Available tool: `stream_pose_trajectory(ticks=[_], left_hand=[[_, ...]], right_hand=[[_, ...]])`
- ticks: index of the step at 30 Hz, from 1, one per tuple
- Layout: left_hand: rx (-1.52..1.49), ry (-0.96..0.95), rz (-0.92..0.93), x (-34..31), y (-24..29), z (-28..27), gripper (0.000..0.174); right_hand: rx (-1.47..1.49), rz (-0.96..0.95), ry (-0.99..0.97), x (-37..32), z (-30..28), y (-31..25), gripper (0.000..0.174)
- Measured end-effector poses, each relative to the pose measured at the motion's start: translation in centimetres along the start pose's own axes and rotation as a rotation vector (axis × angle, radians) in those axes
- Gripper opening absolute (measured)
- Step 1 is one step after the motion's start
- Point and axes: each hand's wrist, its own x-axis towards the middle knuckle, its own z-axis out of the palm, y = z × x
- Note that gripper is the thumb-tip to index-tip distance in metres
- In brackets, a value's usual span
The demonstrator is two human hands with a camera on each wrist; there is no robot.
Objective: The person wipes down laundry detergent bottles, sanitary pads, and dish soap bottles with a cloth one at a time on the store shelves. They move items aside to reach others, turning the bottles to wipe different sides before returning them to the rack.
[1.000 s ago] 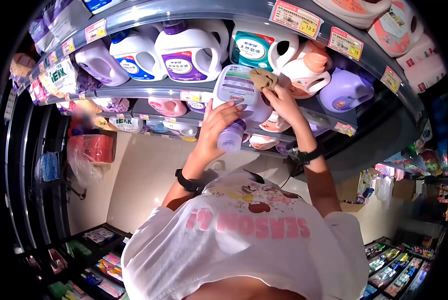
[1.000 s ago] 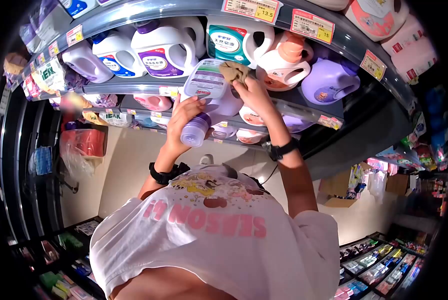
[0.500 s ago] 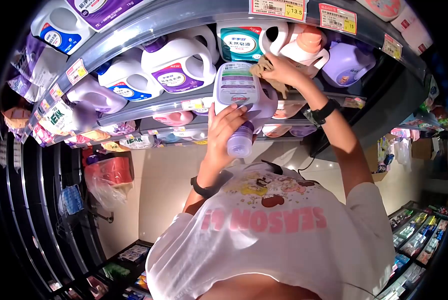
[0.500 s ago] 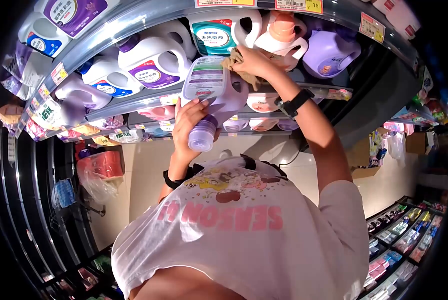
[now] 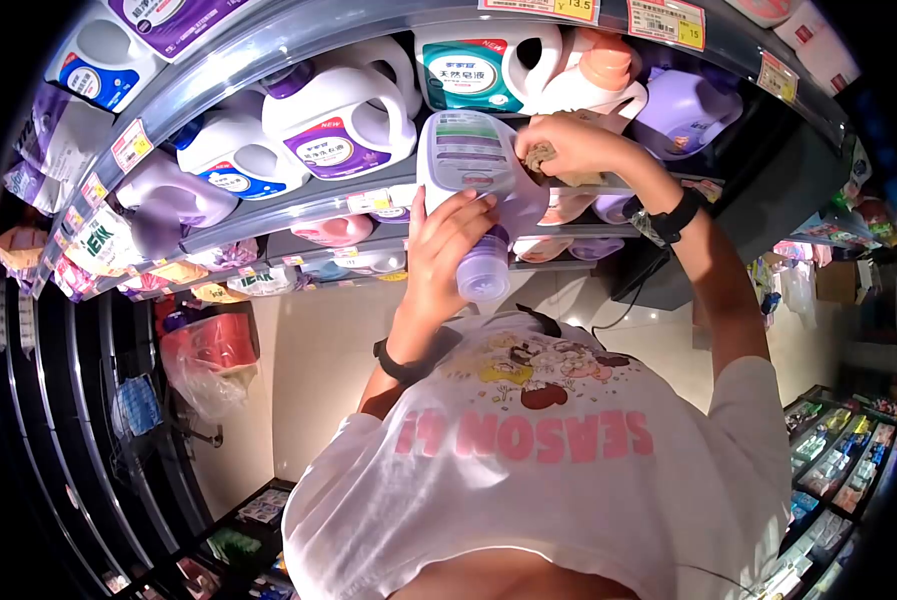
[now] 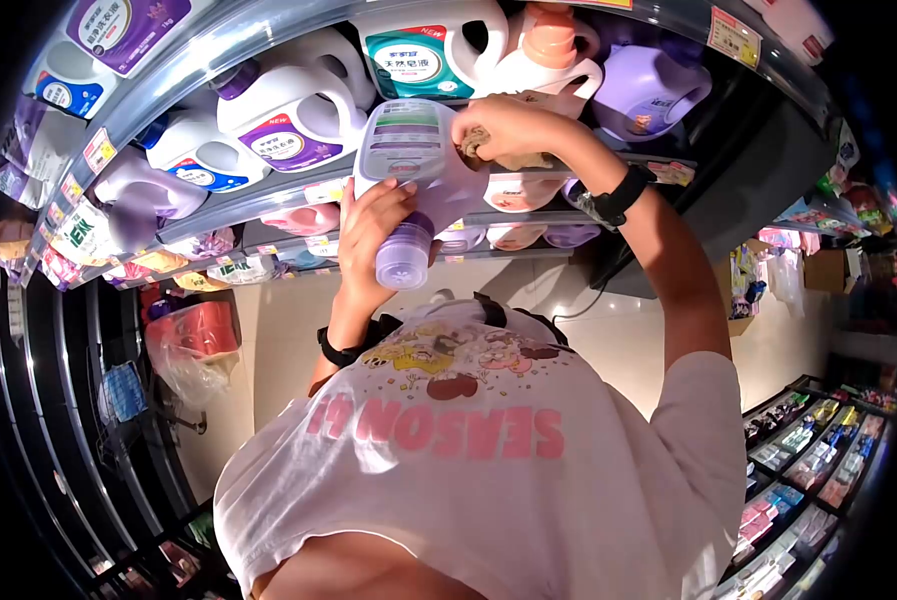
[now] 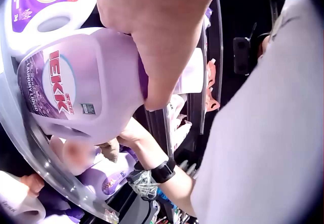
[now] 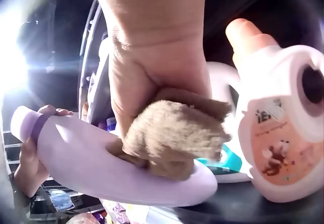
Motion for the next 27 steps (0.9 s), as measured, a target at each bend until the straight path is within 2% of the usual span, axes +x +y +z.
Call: stream_pose_trajectory(ticks=[1, 3, 5, 7, 8, 9, 11, 12, 13, 15, 16, 17, 19, 20, 21, 23, 25, 27], left_hand=[[-0.001, -0.002, -0.005, 0.0, 0.0, 0.0, 0.04], [-0.012, -0.021, 0.009, 0.0, -0.1, -0.1, 0.04], [-0.024, -0.042, 0.036, -0.2, -0.2, -0.1, 0.039], [-0.007, -0.092, 0.037, -0.3, 0.1, 0.0, 0.037], [-0.005, -0.067, 0.041, -0.3, 0.0, 0.1, 0.035], [-0.003, -0.067, 0.041, -0.4, -0.2, 0.1, 0.035], [0.026, -0.028, 0.006, -0.6, -0.5, 0.2, 0.036], [0.032, -0.009, -0.011, -0.3, -0.4, 0.1, 0.037], [0.03, -0.01, -0.012, -0.3, -0.6, 0.1, 0.038], [0.023, 0.012, -0.006, -0.1, -0.6, 0.1, 0.038], [0.042, -0.005, -0.005, -0.1, -0.8, -0.1, 0.039], [0.039, -0.009, -0.001, 0.0, -0.7, -0.1, 0.039], [0.032, 0.015, -0.007, 0.2, -0.8, -0.1, 0.039], [0.057, 0.006, 0.005, 0.3, -0.8, -0.1, 0.039], [0.067, -0.008, 0.003, 0.3, -0.7, -0.1, 0.038], [0.091, 0.007, 0.046, 0.5, -0.9, -0.2, 0.044], [0.025, 0.071, 0.002, 1.3, -0.5, -0.8, 0.045], [0.001, 0.065, -0.025, 2.2, -0.6, -2.1, 0.048]], right_hand=[[0.18, 0.031, 0.007, 0.2, 0.1, 0.6, 0.028], [0.127, 0.058, -0.013, 1.0, 0.2, 1.3, 0.033], [-0.139, 0.149, -0.048, 2.1, 0.6, 1.5, 0.033], [-0.272, 0.175, 0.087, 2.7, 1.6, 1.0, 0.033], [-0.337, 0.256, 0.079, 3.0, 1.7, 0.7, 0.028], [-0.336, 0.253, 0.08, 3.2, 2.1, 0.6, 0.028], [-0.59, 0.248, 0.301, 3.3, 3.6, 0.6, 0.019], [-0.645, 0.296, 0.299, 3.7, 4.5, 0.5, 0.017], [-0.741, 0.135, 0.485, 3.9, 5.5, 1.0, 0.009], [-0.649, 0.084, 0.409, 4.1, 4.9, 1.7, 0.008], [-0.467, 0.072, 0.393, 3.8, 4.2, 2.1, 0.009], [-0.283, 0.064, 0.214, 3.9, 3.1, 3.1, 0.015], [-0.093, -0.226, 0.116, 3.0, 1.6, 2.7, 0.018], [-0.03, -0.176, -0.031, 2.7, 0.9, 2.5, 0.02], [0.016, -0.188, -0.092, 2.3, 0.4, 2.0, 0.021], [0.115, -0.052, -0.23, 1.6, -1.5, 0.9, 0.022], [0.298, -0.107, -0.181, 1.0, -1.6, 1.6, 0.031], [0.541, -0.055, -0.007, -0.6, -0.9, 1.6, 0.034]])
